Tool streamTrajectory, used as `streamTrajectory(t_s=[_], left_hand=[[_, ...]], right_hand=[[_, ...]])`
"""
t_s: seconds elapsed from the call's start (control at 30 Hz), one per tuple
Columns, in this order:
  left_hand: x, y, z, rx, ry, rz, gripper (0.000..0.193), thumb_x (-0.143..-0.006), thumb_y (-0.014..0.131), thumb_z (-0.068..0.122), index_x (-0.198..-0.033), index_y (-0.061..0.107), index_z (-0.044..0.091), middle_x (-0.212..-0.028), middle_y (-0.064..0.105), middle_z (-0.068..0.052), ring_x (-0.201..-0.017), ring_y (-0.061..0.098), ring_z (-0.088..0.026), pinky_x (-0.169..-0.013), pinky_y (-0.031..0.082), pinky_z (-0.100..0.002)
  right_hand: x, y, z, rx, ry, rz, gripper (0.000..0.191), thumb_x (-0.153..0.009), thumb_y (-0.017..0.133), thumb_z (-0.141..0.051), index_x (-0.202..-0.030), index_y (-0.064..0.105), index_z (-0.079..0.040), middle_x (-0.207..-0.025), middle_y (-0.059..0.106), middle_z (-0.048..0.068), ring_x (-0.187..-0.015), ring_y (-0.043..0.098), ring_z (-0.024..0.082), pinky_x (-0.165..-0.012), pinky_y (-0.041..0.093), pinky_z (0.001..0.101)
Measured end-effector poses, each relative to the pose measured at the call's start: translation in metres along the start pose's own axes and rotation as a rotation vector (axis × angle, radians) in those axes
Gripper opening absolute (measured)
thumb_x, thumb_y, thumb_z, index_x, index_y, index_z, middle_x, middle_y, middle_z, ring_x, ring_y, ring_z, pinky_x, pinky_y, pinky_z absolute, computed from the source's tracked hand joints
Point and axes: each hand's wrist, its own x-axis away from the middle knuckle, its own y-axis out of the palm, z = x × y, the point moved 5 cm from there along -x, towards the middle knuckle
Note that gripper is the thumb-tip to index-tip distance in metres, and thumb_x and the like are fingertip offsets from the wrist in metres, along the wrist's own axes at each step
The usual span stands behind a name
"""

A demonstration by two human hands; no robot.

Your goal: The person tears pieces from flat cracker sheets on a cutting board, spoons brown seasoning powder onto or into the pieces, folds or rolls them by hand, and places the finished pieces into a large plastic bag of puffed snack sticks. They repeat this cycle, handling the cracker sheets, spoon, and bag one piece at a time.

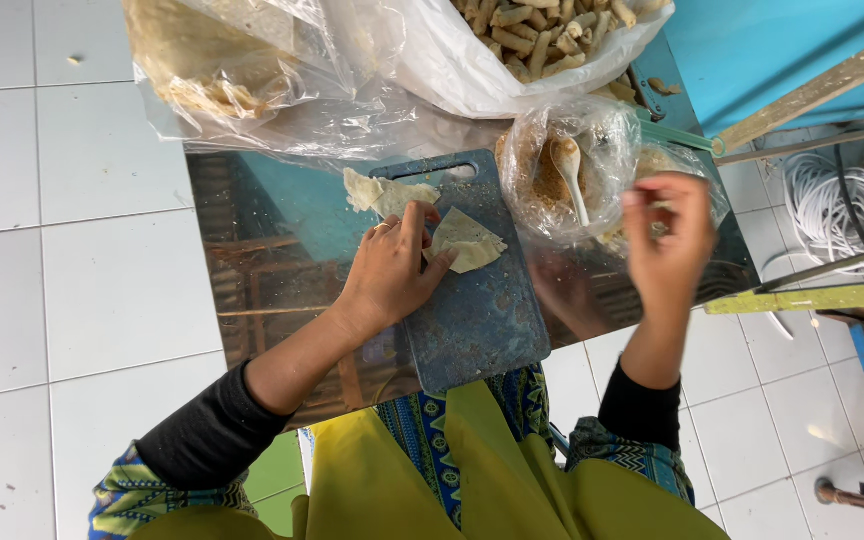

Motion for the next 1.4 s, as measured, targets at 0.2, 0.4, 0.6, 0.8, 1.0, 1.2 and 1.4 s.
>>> streamTrajectory(t_s=[0.2, 0.4, 0.6, 0.8, 1.0, 1.2, 1.4], left_hand=[[-0.001, 0.005, 0.003, -0.064, 0.009, 0.033, 0.050, -0.087, 0.078, 0.029, -0.122, 0.048, 0.009, -0.086, 0.066, -0.006, -0.092, 0.065, -0.029, -0.082, 0.048, -0.047], [-0.002, 0.007, 0.005, -0.067, 0.003, 0.023, 0.049, -0.087, 0.078, 0.027, -0.122, 0.048, 0.010, -0.088, 0.066, -0.006, -0.093, 0.065, -0.030, -0.083, 0.048, -0.047], [-0.005, 0.011, 0.006, -0.091, -0.005, -0.021, 0.046, -0.091, 0.075, 0.030, -0.123, 0.048, 0.010, -0.088, 0.066, -0.006, -0.093, 0.065, -0.029, -0.084, 0.048, -0.048], [-0.003, 0.011, 0.008, -0.103, -0.002, -0.029, 0.047, -0.091, 0.074, 0.032, -0.123, 0.049, 0.010, -0.088, 0.066, -0.006, -0.094, 0.064, -0.029, -0.085, 0.047, -0.048], [0.001, 0.005, 0.007, -0.075, 0.009, -0.004, 0.047, -0.089, 0.076, 0.031, -0.123, 0.049, 0.010, -0.087, 0.066, -0.005, -0.094, 0.064, -0.029, -0.085, 0.048, -0.047], [0.005, 0.004, 0.004, -0.056, 0.032, 0.034, 0.046, -0.089, 0.076, 0.029, -0.122, 0.050, 0.010, -0.087, 0.065, -0.005, -0.092, 0.064, -0.029, -0.083, 0.048, -0.046], [0.007, 0.007, 0.001, -0.049, 0.009, 0.055, 0.046, -0.088, 0.077, 0.026, -0.122, 0.051, 0.010, -0.088, 0.066, -0.004, -0.090, 0.065, -0.028, -0.083, 0.049, -0.046]], right_hand=[[0.011, -0.047, 0.034, 0.705, 0.000, -0.115, 0.024, -0.107, 0.069, 0.007, -0.117, 0.078, -0.013, -0.135, 0.060, 0.010, -0.131, 0.050, 0.032, -0.112, 0.047, 0.0444], [0.023, -0.040, 0.051, 0.845, -0.078, -0.298, 0.051, -0.083, 0.065, 0.012, -0.119, 0.082, -0.021, -0.164, 0.051, 0.012, -0.154, 0.029, 0.041, -0.124, 0.025, 0.0532], [0.027, -0.044, 0.056, 0.909, -0.109, -0.353, 0.049, -0.086, 0.064, 0.012, -0.114, 0.083, -0.023, -0.166, 0.051, 0.007, -0.158, 0.025, 0.039, -0.126, 0.021, 0.0533], [0.019, -0.051, 0.059, 0.744, -0.103, -0.330, 0.038, -0.082, 0.061, 0.014, -0.093, 0.080, -0.017, -0.150, 0.056, 0.009, -0.153, 0.031, 0.040, -0.124, 0.022, 0.0540], [0.018, -0.051, 0.050, 0.581, -0.069, -0.171, 0.037, -0.086, 0.054, 0.018, -0.092, 0.073, -0.012, -0.136, 0.056, 0.009, -0.144, 0.040, 0.036, -0.123, 0.032, 0.0470], [0.029, -0.033, 0.007, 0.339, -0.011, -0.178, 0.026, -0.103, 0.063, 0.009, -0.104, 0.078, -0.012, -0.126, 0.059, 0.007, -0.126, 0.052, 0.029, -0.107, 0.044, 0.0374], [0.045, 0.072, -0.033, -0.051, 0.027, -0.669, 0.035, -0.100, 0.058, 0.005, -0.126, 0.074, -0.012, -0.124, 0.060, 0.007, -0.092, 0.059, 0.017, -0.075, 0.048, 0.0271]])
